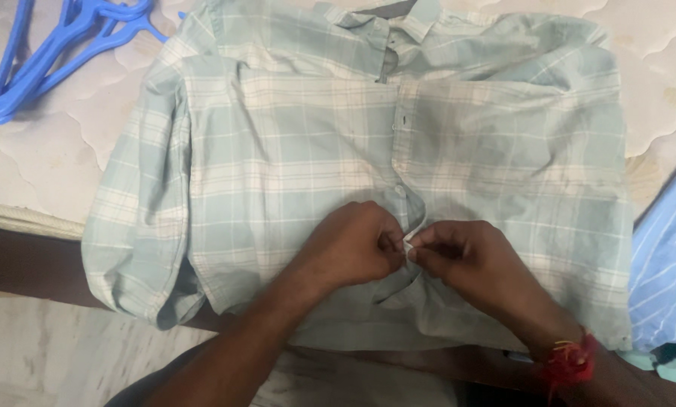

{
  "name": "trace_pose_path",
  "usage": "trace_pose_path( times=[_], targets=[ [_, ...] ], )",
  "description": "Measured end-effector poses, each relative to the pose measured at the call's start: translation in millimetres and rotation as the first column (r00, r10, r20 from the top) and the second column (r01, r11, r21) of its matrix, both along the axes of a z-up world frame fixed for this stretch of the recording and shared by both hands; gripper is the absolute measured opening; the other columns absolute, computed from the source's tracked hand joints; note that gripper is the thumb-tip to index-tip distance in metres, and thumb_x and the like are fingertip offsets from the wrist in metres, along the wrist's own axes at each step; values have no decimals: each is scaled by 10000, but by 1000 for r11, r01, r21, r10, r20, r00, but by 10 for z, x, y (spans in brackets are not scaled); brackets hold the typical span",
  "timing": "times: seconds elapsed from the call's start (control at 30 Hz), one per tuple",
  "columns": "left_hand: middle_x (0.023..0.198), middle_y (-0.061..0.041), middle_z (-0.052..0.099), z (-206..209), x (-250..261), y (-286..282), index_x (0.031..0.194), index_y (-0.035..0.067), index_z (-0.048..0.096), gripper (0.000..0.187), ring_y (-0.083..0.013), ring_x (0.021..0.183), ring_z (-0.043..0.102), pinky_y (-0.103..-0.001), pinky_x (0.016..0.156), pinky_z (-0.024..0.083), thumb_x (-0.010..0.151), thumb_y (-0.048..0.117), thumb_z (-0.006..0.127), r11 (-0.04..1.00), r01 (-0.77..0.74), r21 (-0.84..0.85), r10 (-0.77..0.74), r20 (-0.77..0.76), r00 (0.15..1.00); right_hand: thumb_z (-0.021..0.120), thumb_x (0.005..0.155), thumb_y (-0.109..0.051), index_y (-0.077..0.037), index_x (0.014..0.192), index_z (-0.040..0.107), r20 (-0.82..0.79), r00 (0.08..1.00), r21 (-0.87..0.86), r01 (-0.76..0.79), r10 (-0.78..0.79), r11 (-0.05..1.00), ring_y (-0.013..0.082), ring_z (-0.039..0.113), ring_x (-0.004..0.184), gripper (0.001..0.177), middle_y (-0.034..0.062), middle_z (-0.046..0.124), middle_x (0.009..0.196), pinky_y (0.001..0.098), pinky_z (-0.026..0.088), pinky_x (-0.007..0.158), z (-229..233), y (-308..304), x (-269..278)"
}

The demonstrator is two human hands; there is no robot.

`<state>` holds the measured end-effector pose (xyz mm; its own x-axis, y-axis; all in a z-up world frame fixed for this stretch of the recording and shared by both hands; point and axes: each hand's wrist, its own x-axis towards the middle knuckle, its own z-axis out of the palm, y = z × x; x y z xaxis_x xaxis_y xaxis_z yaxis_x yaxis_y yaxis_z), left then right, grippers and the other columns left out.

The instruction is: The person lays a light blue plaid shirt on a mattress and buttons it from the bottom up. They then pick up a blue hanger and place it inside the shirt collar, continuing to button the remaining buttons.

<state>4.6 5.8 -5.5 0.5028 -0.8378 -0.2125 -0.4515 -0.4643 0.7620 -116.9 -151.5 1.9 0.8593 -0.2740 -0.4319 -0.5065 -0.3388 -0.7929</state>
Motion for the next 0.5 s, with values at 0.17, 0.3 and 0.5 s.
trace_pose_path(
  times=[0.17, 0.3, 0.5],
  targets=[
    [769, -95, 766, -86, 16, -1, 831, 76, 791, 121, -201, 704, 742, -334, 665, 574, 737, 152, 793, 1000, -5, -11, 5, -50, 999, 752, 891, -226, -61, 924, 819, -124, 991, -83, 38, -48, 996, 125, 654, 640, 181, 54, 744, 699, 298, 531, 628, 33, 21, 32],
    [773, -72, 776, -118, 75, 14, 862, 68, 790, 158, -166, 709, 738, -315, 670, 580, 723, 144, 795, 998, -7, -62, -6, -215, 977, 764, 873, -246, -66, 909, 814, -147, 987, -165, 33, -58, 986, 107, 689, 658, 190, 22, 760, 717, 286, 549, 657, 51, 6, 40],
    [787, -66, 778, -63, 98, 25, 870, 60, 791, 187, -161, 729, 743, -307, 691, 583, 710, 154, 817, 999, 33, -17, -36, -195, 980, 714, 898, -212, -45, 908, 774, -104, 993, -20, 49, -51, 999, 129, 612, 655, 178, 37, 699, 711, 309, 504, 633, 17, -56, 7]
  ],
)
